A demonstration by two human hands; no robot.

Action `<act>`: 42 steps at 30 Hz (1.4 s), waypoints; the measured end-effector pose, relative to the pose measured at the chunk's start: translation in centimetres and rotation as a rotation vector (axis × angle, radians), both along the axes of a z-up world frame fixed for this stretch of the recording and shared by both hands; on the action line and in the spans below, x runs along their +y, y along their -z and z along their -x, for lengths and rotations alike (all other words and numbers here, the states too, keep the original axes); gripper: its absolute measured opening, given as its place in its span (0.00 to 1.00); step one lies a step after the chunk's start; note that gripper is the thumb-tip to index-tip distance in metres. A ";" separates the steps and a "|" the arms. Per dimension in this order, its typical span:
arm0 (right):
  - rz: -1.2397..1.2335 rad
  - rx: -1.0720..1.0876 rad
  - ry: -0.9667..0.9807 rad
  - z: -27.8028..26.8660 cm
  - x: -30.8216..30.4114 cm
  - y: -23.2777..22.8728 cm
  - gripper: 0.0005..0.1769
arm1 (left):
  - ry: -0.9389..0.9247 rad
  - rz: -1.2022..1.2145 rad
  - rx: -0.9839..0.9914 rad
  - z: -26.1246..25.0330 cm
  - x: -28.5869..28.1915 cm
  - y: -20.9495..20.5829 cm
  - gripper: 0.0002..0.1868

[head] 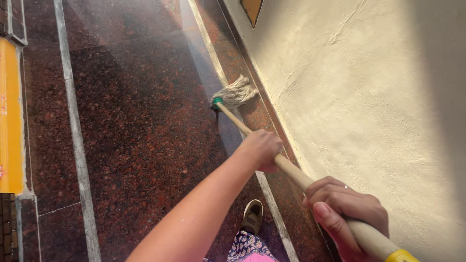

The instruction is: The person mops a dark, speckled tiled floor in a narrow hallway using a string mop with a wooden handle. They move the mop back and forth along the length of the corridor, cleaning the surface near a shoe rack and a brown door.

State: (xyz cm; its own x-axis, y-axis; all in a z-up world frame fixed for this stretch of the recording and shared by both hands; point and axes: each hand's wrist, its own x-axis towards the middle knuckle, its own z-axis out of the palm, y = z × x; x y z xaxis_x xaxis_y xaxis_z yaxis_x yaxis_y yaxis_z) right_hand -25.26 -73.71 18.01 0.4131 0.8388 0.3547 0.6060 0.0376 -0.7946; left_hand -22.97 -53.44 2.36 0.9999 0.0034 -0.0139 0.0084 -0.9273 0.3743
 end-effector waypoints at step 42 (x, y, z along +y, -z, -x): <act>0.171 0.005 -0.611 -0.3 -14.0 -7.0 0.19 | -0.794 0.367 -0.261 10.7 -19.8 -0.3 0.13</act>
State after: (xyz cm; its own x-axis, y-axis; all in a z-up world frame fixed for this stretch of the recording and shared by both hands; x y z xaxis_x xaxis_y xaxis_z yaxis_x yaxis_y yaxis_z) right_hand -24.96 -87.67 24.98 -0.1571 0.9683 0.1940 0.5114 0.2478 -0.8228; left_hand -33.67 -73.25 2.62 0.6774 0.7316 0.0762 0.4666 -0.5075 0.7244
